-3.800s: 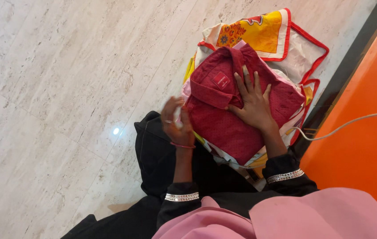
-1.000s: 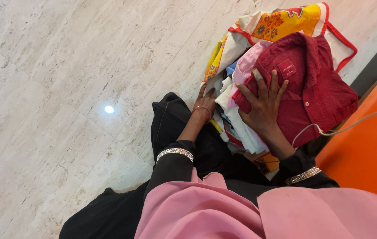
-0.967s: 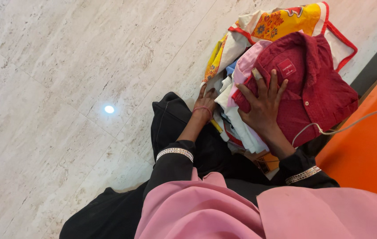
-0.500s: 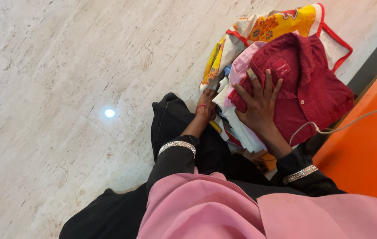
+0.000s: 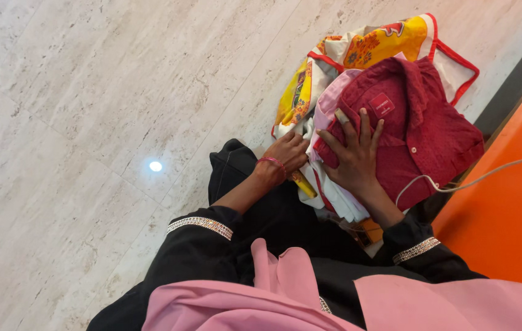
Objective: The person folds a red shirt and a white striped shirt by hand and places the folded red shirt into a bag.
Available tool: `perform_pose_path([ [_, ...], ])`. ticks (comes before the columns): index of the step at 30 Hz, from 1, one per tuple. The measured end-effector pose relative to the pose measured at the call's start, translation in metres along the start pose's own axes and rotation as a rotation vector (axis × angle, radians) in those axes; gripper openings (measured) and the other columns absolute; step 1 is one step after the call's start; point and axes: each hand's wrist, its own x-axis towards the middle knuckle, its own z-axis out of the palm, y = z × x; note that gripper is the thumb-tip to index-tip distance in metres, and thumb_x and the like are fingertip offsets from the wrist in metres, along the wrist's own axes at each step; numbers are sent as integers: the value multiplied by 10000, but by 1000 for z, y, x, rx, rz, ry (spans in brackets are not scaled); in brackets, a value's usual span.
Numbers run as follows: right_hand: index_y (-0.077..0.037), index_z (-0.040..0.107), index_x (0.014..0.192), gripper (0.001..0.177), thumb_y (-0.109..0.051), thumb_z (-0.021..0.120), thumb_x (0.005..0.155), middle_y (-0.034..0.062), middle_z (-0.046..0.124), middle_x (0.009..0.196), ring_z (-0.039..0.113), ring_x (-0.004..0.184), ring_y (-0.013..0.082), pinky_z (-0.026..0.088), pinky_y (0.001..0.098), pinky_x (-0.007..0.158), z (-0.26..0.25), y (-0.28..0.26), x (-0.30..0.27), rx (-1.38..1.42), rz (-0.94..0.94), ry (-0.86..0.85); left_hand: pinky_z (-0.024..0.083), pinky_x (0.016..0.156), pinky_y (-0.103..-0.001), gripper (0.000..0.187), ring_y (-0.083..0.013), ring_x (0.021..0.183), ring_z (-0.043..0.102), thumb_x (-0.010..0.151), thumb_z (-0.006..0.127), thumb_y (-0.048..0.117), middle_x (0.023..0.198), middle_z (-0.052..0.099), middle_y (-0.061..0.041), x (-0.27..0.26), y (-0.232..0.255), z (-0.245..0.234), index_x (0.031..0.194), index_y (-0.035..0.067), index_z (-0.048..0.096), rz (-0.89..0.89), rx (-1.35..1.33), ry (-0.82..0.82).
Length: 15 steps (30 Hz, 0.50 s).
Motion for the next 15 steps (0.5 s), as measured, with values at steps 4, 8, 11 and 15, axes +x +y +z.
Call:
perform_pose_path([
  [4,-280,698,1346,642,-337,877,732,92,358,1650,144,1581,456,29,749,1236,4,-2,-3,0,-19,-31,458,1034,-387,85,-175,1055,608,806,662,200,941,644,12,-7,-3,-43,779,167,736,96,-47,204],
  [8,-245,709,1300,618,-351,837,704,96,373,1626,152,1562,459,22,756,1213,10,-4,-17,5,-59,-59,430,1072,-412,139,-191,1052,601,907,655,217,885,616,21,-15,20,-74,798,172,729,182,-53,179],
  [11,-227,705,1310,520,-351,765,809,89,385,1604,155,1580,433,23,754,1226,31,-4,-23,-37,-140,-60,398,1125,-440,138,-185,1094,592,921,660,255,931,619,27,-22,16,-65,834,184,740,159,-41,226],
  [15,-206,688,1369,485,-332,662,902,112,405,1597,159,1578,413,32,743,1215,57,-15,-20,-88,-254,-173,300,1172,-489,264,-214,1245,544,805,709,417,1126,651,-6,-15,-35,-26,897,178,773,95,-88,48],
])
